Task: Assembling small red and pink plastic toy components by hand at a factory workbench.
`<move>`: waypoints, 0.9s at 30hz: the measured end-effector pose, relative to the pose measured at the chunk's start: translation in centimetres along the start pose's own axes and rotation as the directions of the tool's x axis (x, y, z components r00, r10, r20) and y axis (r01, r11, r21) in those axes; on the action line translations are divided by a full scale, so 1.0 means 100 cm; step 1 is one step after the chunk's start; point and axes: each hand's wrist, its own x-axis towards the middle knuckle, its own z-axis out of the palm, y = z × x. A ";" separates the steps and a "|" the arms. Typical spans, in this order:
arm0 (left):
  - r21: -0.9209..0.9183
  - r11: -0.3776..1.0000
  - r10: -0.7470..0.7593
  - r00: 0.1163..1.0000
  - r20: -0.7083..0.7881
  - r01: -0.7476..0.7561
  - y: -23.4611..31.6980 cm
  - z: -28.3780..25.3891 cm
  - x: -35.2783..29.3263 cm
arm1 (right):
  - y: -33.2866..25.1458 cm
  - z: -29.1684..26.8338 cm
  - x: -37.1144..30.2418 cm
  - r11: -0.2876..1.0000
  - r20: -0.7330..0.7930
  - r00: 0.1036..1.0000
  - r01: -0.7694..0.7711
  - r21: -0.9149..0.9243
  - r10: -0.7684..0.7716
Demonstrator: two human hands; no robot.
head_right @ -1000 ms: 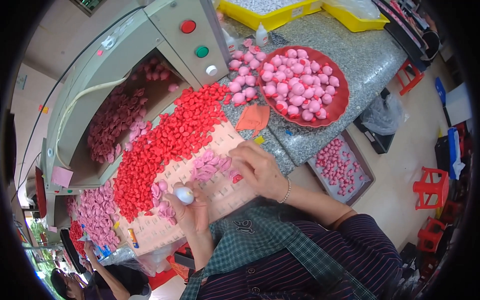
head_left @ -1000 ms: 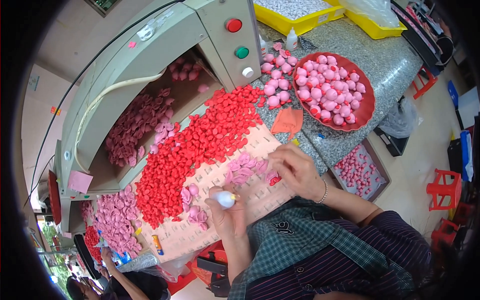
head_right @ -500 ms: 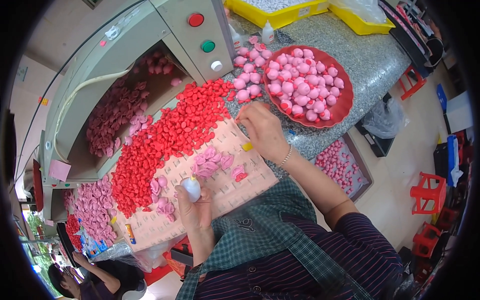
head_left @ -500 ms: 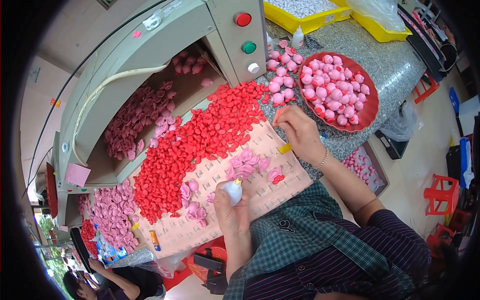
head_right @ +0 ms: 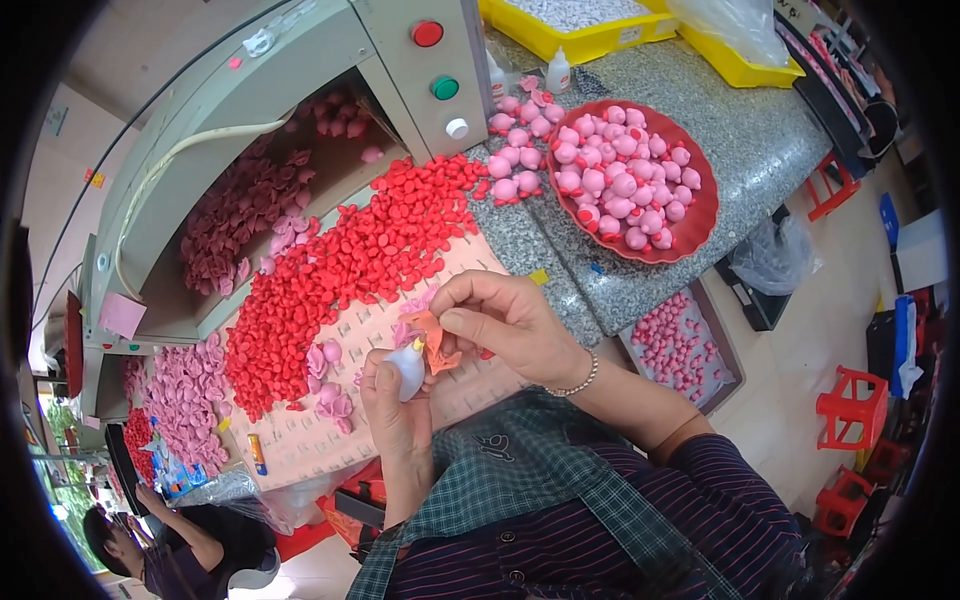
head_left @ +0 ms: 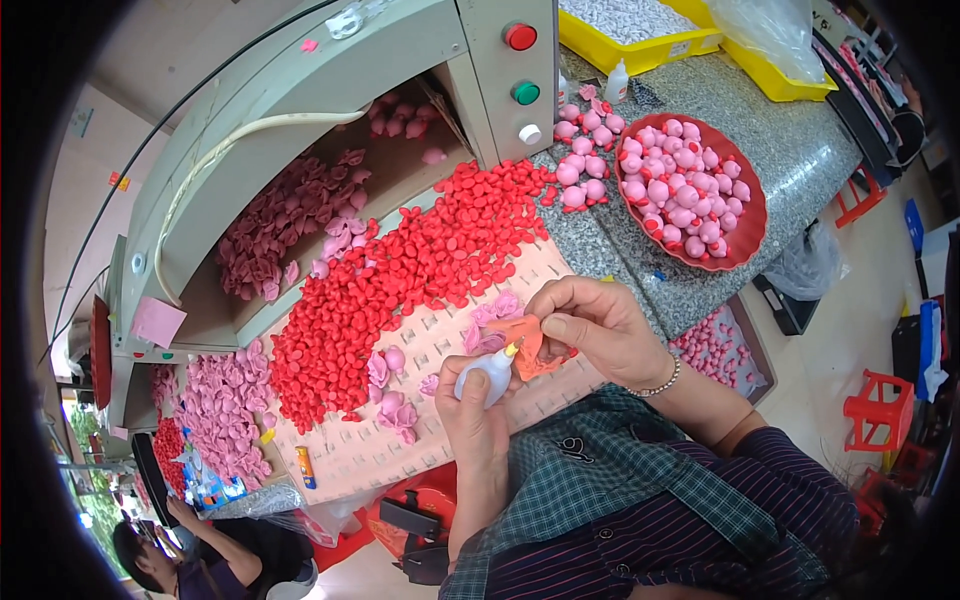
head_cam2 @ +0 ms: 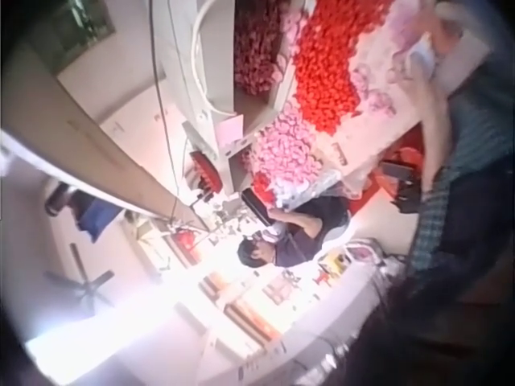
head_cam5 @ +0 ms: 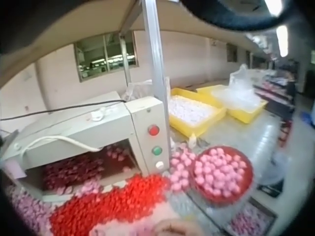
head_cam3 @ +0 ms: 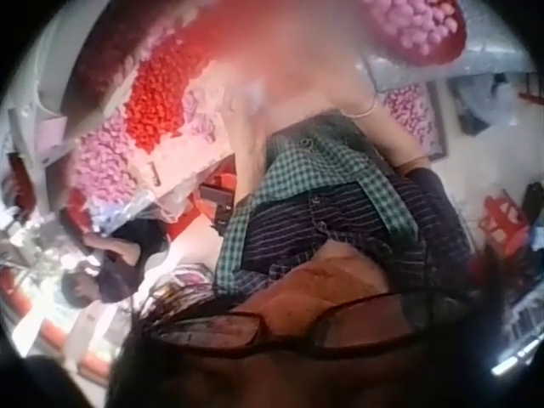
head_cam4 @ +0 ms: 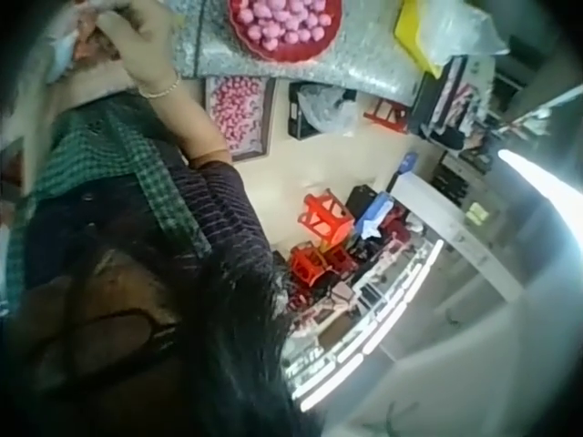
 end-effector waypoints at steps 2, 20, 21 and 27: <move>0.029 1.000 0.010 1.000 0.019 -0.010 0.002 -0.005 -0.002 | -0.005 0.002 0.001 1.000 0.032 0.999 -0.008 -0.028 0.009; 0.794 0.375 0.052 0.866 0.497 -0.478 0.056 0.009 -0.006 | -0.022 0.017 0.015 0.915 0.423 0.902 0.102 -0.391 0.080; 0.792 0.264 0.092 0.832 0.547 -0.550 0.055 0.008 -0.007 | -0.024 0.019 0.015 0.885 0.425 0.901 0.124 -0.448 0.090; 0.775 0.228 0.072 0.804 0.591 -0.590 0.060 0.005 -0.006 | -0.030 0.028 0.014 0.734 0.490 0.872 0.330 -0.594 0.005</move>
